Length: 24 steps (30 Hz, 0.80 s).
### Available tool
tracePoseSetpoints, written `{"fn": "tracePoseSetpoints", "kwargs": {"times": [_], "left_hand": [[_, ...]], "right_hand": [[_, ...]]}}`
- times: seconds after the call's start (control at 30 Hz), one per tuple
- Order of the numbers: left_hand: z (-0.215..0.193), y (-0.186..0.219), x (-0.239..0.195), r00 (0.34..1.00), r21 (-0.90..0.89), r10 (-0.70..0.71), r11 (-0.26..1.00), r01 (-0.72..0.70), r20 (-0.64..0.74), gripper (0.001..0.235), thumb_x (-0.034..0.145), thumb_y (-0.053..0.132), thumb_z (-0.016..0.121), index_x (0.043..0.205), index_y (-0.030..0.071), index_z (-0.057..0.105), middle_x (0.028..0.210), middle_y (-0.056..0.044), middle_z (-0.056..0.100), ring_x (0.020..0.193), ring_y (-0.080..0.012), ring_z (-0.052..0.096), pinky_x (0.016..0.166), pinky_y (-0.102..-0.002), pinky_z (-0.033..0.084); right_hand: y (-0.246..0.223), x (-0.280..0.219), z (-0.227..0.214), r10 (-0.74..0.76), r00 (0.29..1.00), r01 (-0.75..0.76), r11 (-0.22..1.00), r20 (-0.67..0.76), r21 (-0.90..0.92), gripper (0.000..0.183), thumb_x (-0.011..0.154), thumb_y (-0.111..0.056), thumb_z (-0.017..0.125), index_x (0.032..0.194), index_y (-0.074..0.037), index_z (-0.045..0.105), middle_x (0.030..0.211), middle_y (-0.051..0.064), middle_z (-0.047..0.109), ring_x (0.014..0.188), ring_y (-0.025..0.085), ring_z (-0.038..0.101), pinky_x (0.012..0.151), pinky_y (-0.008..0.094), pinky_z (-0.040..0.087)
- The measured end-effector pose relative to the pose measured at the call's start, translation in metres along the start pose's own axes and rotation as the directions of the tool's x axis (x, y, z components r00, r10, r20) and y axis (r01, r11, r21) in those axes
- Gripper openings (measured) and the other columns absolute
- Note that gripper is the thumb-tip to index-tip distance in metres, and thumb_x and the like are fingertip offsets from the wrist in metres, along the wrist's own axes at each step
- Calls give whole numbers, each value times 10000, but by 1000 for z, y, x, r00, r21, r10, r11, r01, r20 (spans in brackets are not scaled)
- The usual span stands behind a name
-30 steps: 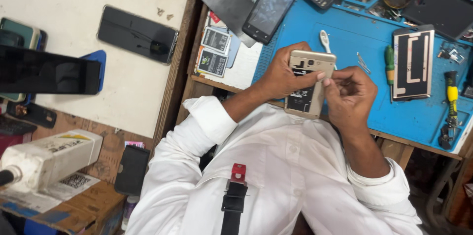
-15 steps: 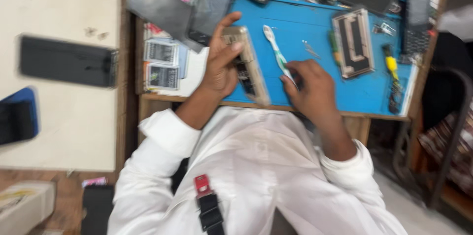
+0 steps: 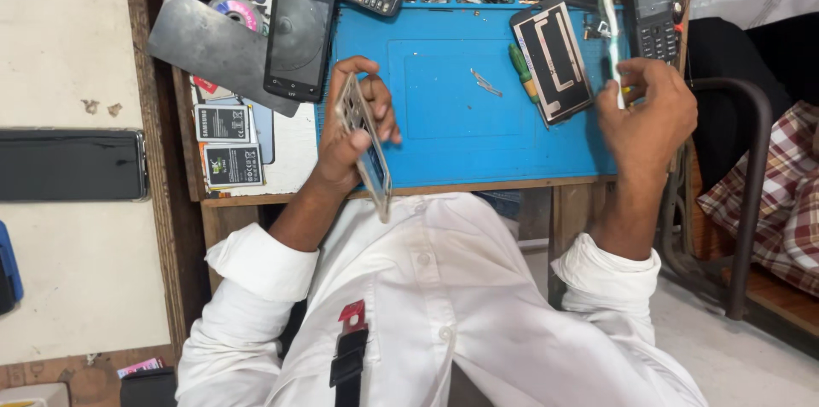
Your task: The person disassembles a smartphone by removing the back cover and battery, then uses a screwdriver to remove screws from the internal frame. The person handles multiple phone components and tools on a cluttered workbench.
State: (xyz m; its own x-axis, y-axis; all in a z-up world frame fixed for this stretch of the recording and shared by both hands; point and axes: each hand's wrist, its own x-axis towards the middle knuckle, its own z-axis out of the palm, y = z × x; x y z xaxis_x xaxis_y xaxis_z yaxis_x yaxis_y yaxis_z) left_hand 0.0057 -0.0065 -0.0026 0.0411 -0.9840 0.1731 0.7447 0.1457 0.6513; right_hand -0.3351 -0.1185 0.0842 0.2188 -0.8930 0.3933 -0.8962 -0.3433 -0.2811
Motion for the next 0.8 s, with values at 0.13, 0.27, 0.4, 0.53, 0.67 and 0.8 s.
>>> {"fn": "tracePoseSetpoints", "kwargs": {"times": [0.13,0.27,0.4,0.53,0.67,0.8], "left_hand": [[6,6,4,999,46,-44,998,45,-17,937,911,588,670,1579,46,299,1173,-101,622,1026,-186,671,938,-347,600],[11,21,1,980,114,-194,975,189,32,839,1019,539,509,1650,31,294,1259,-144,634,1098,-215,654,992,-354,544],[16,36,6,959,654,-269,741,150,85,486,1065,362,403,1254,-29,622,1526,-128,505,1188,-233,658,998,-346,530],[22,44,2,907,654,-418,700,285,53,479,1059,284,478,1444,1,509,1269,-162,708,1159,-212,672,998,-325,533],[26,36,2,967,752,-253,638,164,3,342,1058,249,560,1246,-16,668,1172,-142,740,1035,-172,706,891,-307,567],[17,29,0,980,766,-162,613,193,-118,244,1025,193,652,1126,-14,731,991,-95,788,870,-129,736,755,-288,600]], "right_hand": [[-6,-1,3,-151,985,131,968,-81,-216,261,835,-57,885,1049,-78,738,1006,82,700,861,231,709,747,353,557],[-20,2,-2,-98,991,100,995,90,-14,368,893,-167,900,1201,-71,724,1103,112,700,836,238,714,738,358,564],[-31,15,-1,-15,941,13,1000,338,10,597,814,-273,946,1318,-61,707,1206,151,715,743,263,701,714,402,545],[-38,22,6,-193,954,214,974,229,-74,661,763,-343,1002,1279,-48,714,1102,157,736,897,291,720,761,396,556],[-40,25,6,-108,970,117,993,218,-29,700,711,-307,1017,1306,-82,723,1090,118,749,828,242,703,720,379,542],[-30,23,10,129,959,-151,986,252,70,695,708,-230,1020,1322,-106,718,1038,74,734,663,190,592,559,334,464]]}}
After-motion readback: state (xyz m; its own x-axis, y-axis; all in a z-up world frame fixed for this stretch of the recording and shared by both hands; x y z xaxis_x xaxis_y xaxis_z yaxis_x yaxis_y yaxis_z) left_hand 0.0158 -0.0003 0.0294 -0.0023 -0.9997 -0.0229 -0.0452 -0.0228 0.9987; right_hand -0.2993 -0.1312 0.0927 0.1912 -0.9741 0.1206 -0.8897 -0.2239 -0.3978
